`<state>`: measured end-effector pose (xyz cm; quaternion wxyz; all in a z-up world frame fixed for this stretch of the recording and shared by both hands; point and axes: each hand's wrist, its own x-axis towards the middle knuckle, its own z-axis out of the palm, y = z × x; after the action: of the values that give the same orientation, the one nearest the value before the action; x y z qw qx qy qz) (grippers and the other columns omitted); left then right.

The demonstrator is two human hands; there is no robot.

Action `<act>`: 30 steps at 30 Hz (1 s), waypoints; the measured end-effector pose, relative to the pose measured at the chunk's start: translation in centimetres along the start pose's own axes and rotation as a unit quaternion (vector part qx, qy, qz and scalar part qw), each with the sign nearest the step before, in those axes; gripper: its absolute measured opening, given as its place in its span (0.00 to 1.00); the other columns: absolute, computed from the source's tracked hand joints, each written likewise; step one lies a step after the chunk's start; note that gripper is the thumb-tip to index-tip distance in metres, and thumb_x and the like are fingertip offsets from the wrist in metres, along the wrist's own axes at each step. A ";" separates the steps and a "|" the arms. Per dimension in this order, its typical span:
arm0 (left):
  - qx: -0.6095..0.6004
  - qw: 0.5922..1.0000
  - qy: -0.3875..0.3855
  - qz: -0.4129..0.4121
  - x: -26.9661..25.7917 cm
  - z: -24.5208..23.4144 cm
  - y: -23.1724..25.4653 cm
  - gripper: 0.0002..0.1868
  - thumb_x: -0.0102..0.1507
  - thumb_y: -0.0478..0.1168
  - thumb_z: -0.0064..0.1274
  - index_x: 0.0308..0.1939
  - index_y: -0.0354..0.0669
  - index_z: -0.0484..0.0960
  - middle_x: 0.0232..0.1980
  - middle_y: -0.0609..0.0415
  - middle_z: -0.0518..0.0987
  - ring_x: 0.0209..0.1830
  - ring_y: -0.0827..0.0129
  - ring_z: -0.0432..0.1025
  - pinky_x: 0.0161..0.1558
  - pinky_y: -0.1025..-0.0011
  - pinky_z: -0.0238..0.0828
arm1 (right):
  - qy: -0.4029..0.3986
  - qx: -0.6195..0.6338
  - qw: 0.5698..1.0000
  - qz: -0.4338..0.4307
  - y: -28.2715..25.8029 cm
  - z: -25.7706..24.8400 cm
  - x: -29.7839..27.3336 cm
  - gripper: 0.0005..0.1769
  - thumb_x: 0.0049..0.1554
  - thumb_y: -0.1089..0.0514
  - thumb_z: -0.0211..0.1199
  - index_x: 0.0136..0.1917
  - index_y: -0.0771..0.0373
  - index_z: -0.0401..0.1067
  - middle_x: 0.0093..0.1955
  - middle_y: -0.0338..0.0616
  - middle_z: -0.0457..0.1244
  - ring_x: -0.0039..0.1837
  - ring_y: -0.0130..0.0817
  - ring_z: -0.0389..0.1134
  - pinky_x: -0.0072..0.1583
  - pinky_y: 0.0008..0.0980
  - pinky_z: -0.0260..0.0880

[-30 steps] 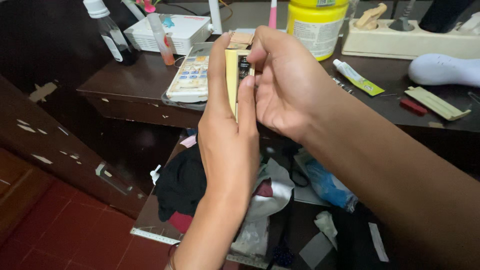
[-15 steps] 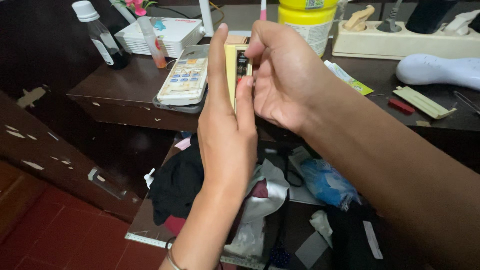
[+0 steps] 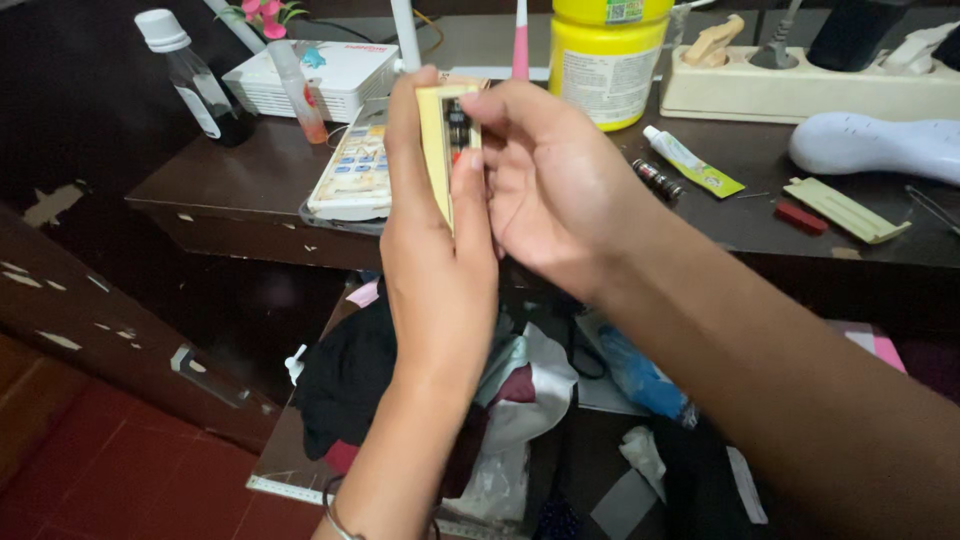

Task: The person opens the battery compartment of a yellow remote control, removes existing batteries, and inserts new ones. They then close the compartment and briefly compare the remote to another device before handling the batteries again.

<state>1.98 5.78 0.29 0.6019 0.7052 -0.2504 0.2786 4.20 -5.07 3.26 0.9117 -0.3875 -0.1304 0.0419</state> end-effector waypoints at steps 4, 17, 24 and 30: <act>0.021 0.999 0.000 0.050 -0.8 0.1 0.3 0.24 0.68 0.35 0.36 0.67 0.50 0.52 0.61 0.45 0.71 0.55 0.54 0.72 0.52 0.67 0.69 | -0.003 0.039 0.999 0.012 0.2 -0.2 -0.5 0.09 0.53 0.62 0.49 0.47 0.66 0.66 0.42 0.41 0.62 0.42 0.29 0.63 0.49 0.27 0.65; 0.036 0.998 -0.043 0.010 -1.4 0.9 0.5 0.25 0.68 0.37 0.37 0.67 0.56 0.52 0.63 0.47 0.70 0.56 0.54 0.71 0.52 0.66 0.69 | 0.028 -0.025 0.999 0.015 -1.3 0.0 -1.3 0.10 0.49 0.65 0.43 0.44 0.67 0.61 0.41 0.48 0.61 0.44 0.38 0.64 0.53 0.38 0.68; 0.053 0.997 -0.043 0.024 -1.3 1.1 0.4 0.25 0.68 0.38 0.36 0.68 0.56 0.51 0.62 0.44 0.71 0.56 0.52 0.71 0.51 0.64 0.68 | 0.034 -0.110 0.993 0.036 -2.5 1.0 -1.3 0.18 0.49 0.62 0.39 0.51 0.70 0.61 0.45 0.53 0.62 0.48 0.40 0.65 0.55 0.43 0.67; 0.046 0.998 -0.045 0.010 -0.9 1.2 0.4 0.25 0.67 0.39 0.36 0.68 0.55 0.51 0.58 0.41 0.72 0.53 0.51 0.72 0.49 0.63 0.68 | 0.064 -0.143 0.986 0.060 -3.0 1.1 -1.0 0.22 0.46 0.61 0.38 0.52 0.69 0.63 0.47 0.52 0.64 0.49 0.38 0.65 0.55 0.42 0.67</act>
<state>1.15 4.54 -0.17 0.5543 0.7414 -0.2715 0.2633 2.86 -6.60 5.98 0.8491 -0.5229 -0.0528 0.0530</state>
